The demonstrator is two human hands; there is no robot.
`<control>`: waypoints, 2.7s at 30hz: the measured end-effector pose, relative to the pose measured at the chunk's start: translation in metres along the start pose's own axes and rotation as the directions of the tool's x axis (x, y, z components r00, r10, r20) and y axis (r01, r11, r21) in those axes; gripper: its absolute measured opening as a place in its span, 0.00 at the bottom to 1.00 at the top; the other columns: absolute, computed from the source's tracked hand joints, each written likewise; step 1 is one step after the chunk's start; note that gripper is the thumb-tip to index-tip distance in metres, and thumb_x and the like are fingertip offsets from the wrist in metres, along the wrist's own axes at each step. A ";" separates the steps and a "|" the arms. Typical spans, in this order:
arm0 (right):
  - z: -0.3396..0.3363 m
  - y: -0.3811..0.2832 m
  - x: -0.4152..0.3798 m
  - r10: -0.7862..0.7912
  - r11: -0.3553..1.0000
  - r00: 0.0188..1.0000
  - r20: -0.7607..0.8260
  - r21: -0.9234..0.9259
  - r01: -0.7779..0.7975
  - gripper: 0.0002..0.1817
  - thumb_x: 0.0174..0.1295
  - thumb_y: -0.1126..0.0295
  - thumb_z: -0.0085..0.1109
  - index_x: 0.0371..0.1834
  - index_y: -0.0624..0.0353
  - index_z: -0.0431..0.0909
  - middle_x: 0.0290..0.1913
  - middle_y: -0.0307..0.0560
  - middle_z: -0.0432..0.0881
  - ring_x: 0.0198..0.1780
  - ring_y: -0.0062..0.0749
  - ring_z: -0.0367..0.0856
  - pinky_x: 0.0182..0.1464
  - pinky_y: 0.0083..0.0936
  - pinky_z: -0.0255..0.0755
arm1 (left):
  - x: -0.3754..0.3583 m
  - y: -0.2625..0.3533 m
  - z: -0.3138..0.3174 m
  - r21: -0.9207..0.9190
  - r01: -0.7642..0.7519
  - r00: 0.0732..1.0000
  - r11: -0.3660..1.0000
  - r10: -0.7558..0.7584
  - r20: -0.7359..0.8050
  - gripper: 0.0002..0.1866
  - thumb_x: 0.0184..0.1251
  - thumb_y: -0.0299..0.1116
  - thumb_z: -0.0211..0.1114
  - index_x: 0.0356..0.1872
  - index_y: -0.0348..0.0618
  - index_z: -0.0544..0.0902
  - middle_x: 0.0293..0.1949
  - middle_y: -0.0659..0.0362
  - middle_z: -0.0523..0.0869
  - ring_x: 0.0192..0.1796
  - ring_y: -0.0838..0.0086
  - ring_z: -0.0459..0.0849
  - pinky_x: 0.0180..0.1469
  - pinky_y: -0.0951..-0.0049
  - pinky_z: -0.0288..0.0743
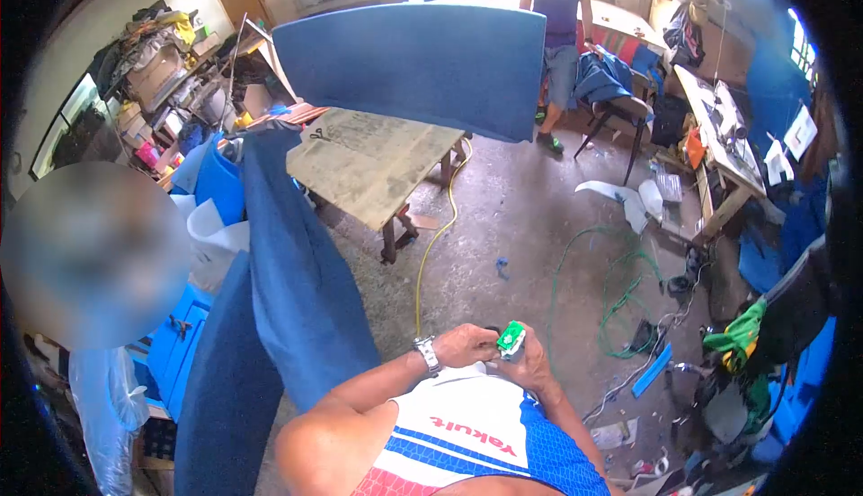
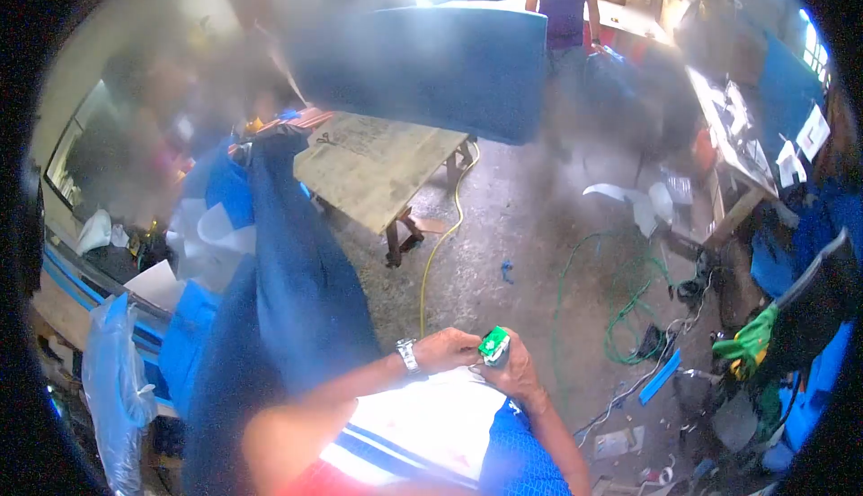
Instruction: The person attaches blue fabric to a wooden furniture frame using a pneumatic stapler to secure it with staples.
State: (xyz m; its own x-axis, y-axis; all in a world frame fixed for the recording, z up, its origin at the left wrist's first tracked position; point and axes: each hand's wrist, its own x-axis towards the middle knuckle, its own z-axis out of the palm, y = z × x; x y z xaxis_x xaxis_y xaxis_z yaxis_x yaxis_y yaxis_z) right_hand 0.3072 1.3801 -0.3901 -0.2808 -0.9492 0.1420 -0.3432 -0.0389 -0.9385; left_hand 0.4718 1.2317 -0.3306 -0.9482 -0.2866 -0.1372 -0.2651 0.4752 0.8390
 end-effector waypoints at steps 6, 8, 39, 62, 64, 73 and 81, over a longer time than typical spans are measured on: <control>-0.092 0.042 0.116 -0.021 0.999 0.980 -0.195 0.022 0.026 0.44 0.47 0.66 0.84 0.67 0.59 0.67 0.48 0.47 0.82 0.50 0.35 0.83 0.54 0.35 0.78 | 0.169 -0.003 -0.055 0.081 -0.200 0.980 0.976 0.198 0.033 0.12 0.68 0.36 0.65 0.43 0.36 0.82 0.35 0.43 0.84 0.41 0.47 0.86 0.43 0.52 0.77; -0.126 0.040 0.138 0.093 0.990 0.968 -0.232 0.124 -0.065 0.44 0.47 0.68 0.83 0.67 0.58 0.67 0.48 0.44 0.82 0.50 0.31 0.82 0.53 0.33 0.78 | 0.222 0.001 -0.062 0.024 -0.205 0.976 0.978 0.203 0.077 0.11 0.68 0.35 0.64 0.40 0.37 0.80 0.30 0.44 0.83 0.36 0.47 0.85 0.39 0.52 0.75; -0.451 0.225 0.620 -0.149 0.969 0.989 0.025 0.201 0.141 0.46 0.54 0.67 0.78 0.74 0.62 0.60 0.54 0.50 0.78 0.55 0.36 0.79 0.60 0.36 0.74 | 0.481 -0.195 -0.235 0.144 0.920 0.391 0.365 -0.824 -0.411 0.26 0.65 0.50 0.67 0.53 0.37 0.86 0.56 0.40 0.86 0.59 0.47 0.83 0.64 0.51 0.74; -0.431 0.198 1.238 -0.414 0.832 0.848 -0.331 0.239 0.500 0.42 0.51 0.74 0.75 0.72 0.60 0.66 0.50 0.44 0.79 0.50 0.29 0.79 0.54 0.29 0.76 | 0.789 -0.154 -0.821 0.366 0.801 0.520 0.473 -0.249 -0.817 0.28 0.72 0.59 0.58 0.61 0.52 0.85 0.77 0.49 0.68 0.80 0.48 0.59 0.80 0.47 0.47; -0.410 0.229 1.289 -0.496 0.803 0.850 -0.180 0.278 0.527 0.44 0.49 0.76 0.76 0.72 0.59 0.66 0.51 0.45 0.79 0.50 0.30 0.80 0.54 0.29 0.76 | 0.787 -0.173 -0.840 0.182 0.839 0.356 0.513 -0.265 -0.896 0.29 0.70 0.58 0.62 0.63 0.51 0.84 0.78 0.44 0.63 0.81 0.43 0.55 0.81 0.48 0.46; -0.435 0.360 1.325 -0.296 0.937 0.760 0.579 0.330 0.113 0.44 0.49 0.74 0.76 0.70 0.65 0.64 0.51 0.45 0.77 0.51 0.28 0.79 0.56 0.29 0.76 | 0.850 -0.151 -0.847 -0.111 0.939 0.053 0.325 -0.457 -0.888 0.36 0.58 0.52 0.76 0.67 0.51 0.78 0.81 0.40 0.54 0.82 0.38 0.47 0.82 0.48 0.47; -0.468 0.357 1.397 -0.356 0.916 0.750 0.557 0.369 0.159 0.43 0.46 0.67 0.81 0.66 0.64 0.67 0.46 0.48 0.78 0.47 0.35 0.82 0.51 0.32 0.77 | 0.834 -0.142 -0.832 -0.213 0.937 -0.038 0.278 -0.524 -0.851 0.38 0.57 0.45 0.76 0.71 0.53 0.74 0.82 0.41 0.50 0.84 0.42 0.43 0.82 0.48 0.46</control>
State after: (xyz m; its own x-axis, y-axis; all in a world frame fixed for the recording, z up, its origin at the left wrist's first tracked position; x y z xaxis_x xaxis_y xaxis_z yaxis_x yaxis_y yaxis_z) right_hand -0.6271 0.1859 -0.3793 0.4110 -0.8724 0.2647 -0.0279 -0.3023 -0.9528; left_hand -0.1351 0.2333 -0.1264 0.3236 -0.9461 0.0132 -0.9246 -0.3133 0.2169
